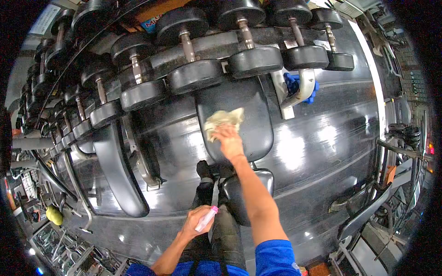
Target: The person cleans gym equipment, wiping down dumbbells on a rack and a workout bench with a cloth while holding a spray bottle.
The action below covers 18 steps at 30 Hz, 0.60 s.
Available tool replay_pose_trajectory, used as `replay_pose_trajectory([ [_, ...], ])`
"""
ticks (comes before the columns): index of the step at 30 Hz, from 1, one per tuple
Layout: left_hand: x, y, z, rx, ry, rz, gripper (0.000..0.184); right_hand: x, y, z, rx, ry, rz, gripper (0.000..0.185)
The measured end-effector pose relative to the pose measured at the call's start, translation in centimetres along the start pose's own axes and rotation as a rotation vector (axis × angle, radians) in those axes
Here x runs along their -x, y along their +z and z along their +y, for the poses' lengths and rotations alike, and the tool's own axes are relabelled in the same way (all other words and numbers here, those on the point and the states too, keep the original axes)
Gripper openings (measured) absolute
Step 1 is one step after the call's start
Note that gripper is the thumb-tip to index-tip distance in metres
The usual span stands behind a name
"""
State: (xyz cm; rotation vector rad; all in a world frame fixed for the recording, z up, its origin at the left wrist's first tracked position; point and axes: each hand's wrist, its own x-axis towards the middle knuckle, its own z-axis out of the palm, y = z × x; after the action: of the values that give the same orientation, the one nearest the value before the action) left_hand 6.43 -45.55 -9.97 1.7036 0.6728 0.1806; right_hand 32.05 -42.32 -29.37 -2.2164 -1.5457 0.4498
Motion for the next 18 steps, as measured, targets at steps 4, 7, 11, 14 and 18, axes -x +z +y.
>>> replay_pose_trajectory([
  [4, -0.3, -0.4, -0.1, 0.007, -0.003, -0.007, 0.032, -0.6, 0.2, -0.3, 0.031, -0.181, -0.106, 0.047],
  [7, -0.3, -0.4, -0.6, 0.002, 0.015, 0.016, 0.032, 0.4, -3.4, 5.3, 0.018, -0.246, -0.174, 0.047],
  [11, -0.1, -0.9, -0.4, 0.013, 0.023, 0.023, 0.025, 3.7, -6.7, 11.3, 0.076, 0.052, -0.029, 0.048],
  [14, 0.3, -1.3, -0.1, -0.004, -0.002, 0.01, 0.021, 4.0, -6.2, 10.8, 0.061, 0.174, 0.147, 0.045],
  [18, 0.5, -1.2, -0.2, -0.011, 0.015, 0.022, 0.021, 2.1, -2.9, 4.6, 0.021, 0.21, 0.245, 0.045],
])
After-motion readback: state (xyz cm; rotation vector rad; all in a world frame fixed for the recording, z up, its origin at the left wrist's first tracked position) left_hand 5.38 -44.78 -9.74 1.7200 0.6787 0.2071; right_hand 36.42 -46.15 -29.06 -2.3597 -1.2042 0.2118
